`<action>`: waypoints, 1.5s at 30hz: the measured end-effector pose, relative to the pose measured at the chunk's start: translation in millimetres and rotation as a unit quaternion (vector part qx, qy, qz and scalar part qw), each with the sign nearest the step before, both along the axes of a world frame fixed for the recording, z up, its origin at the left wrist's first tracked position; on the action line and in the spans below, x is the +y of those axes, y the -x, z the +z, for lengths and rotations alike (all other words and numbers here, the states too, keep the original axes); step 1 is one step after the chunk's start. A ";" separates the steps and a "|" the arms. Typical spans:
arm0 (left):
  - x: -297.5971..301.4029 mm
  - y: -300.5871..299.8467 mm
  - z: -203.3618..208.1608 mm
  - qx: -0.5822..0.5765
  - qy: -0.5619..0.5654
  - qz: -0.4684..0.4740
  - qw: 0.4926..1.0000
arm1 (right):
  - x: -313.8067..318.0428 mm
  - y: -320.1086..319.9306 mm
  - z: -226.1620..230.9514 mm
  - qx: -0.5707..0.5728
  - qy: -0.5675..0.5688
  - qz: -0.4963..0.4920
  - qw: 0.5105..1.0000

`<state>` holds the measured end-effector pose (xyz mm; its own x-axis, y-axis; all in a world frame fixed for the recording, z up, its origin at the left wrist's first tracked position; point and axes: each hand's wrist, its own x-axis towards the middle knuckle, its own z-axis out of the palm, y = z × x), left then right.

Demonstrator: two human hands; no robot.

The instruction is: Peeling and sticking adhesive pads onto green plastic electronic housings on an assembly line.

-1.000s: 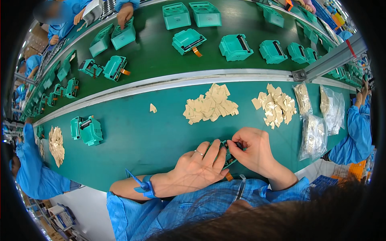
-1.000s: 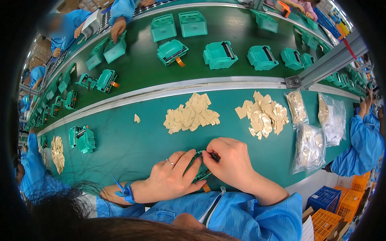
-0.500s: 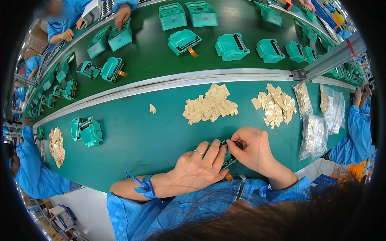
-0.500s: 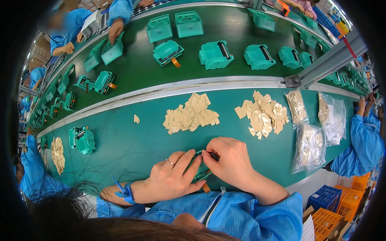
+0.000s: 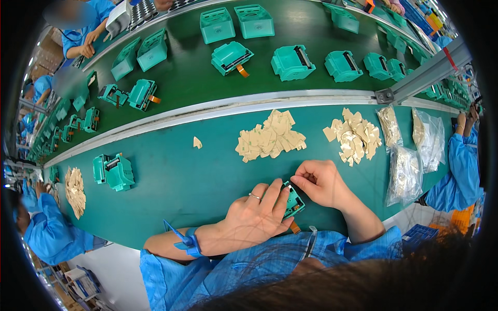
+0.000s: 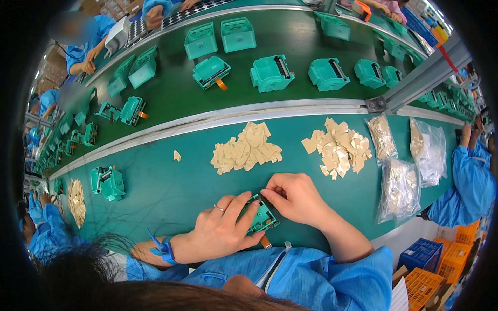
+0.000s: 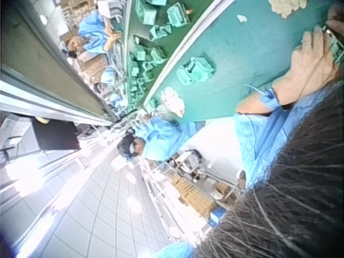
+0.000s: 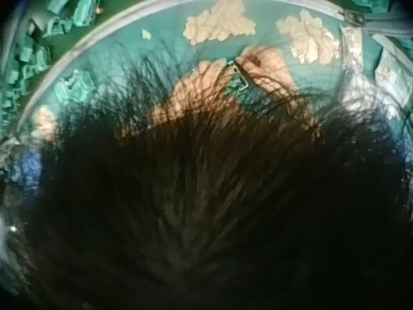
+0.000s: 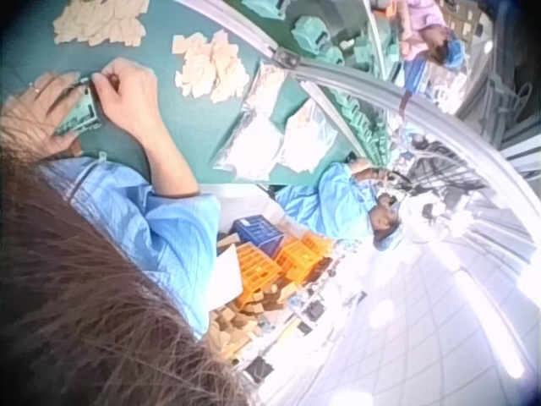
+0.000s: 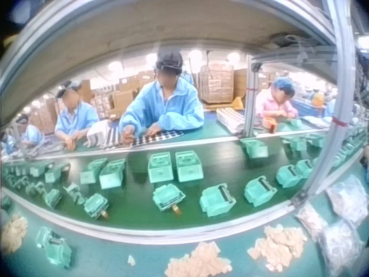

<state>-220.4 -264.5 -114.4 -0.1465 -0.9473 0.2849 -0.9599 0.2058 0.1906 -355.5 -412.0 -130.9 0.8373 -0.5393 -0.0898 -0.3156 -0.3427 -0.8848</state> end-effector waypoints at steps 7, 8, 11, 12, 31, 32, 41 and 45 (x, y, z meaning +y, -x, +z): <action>-8.7 -3.8 13.3 0.035 -0.009 -0.002 0.999 | 3.2 11.8 7.8 -0.041 -0.144 -0.063 0.987; -10.7 -4.6 16.2 0.051 0.007 -0.002 0.999 | 3.5 13.6 13.2 -0.049 -0.144 -0.071 0.986; -10.5 -7.8 9.7 0.066 0.104 -0.034 0.992 | 6.7 16.5 35.2 -0.121 -0.187 -0.078 0.972; -10.9 -9.5 4.9 0.060 0.101 -0.042 0.992 | 6.9 18.1 41.6 -0.138 -0.115 -0.057 0.982; -16.4 -13.3 -20.4 0.155 0.239 -0.119 0.951 | 11.9 27.4 57.0 -0.151 -0.007 -0.007 0.988; -16.4 -13.0 -21.0 0.156 0.240 -0.119 0.951 | 11.9 27.4 56.3 -0.151 -0.007 -0.006 0.988; -13.6 -17.3 -22.0 0.120 0.227 -0.127 0.958 | 27.2 19.0 49.0 -0.084 0.357 -0.030 0.930; -20.2 -37.5 -6.4 0.084 0.234 -0.071 0.966 | 16.2 22.9 48.6 -0.076 0.373 -0.092 0.920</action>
<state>-182.9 -284.8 -120.8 -0.1800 -0.6834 0.7075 -0.8790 0.4346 0.1961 -378.4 -395.8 -82.3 0.6983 -0.5368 0.4735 -0.3198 -0.8258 -0.4645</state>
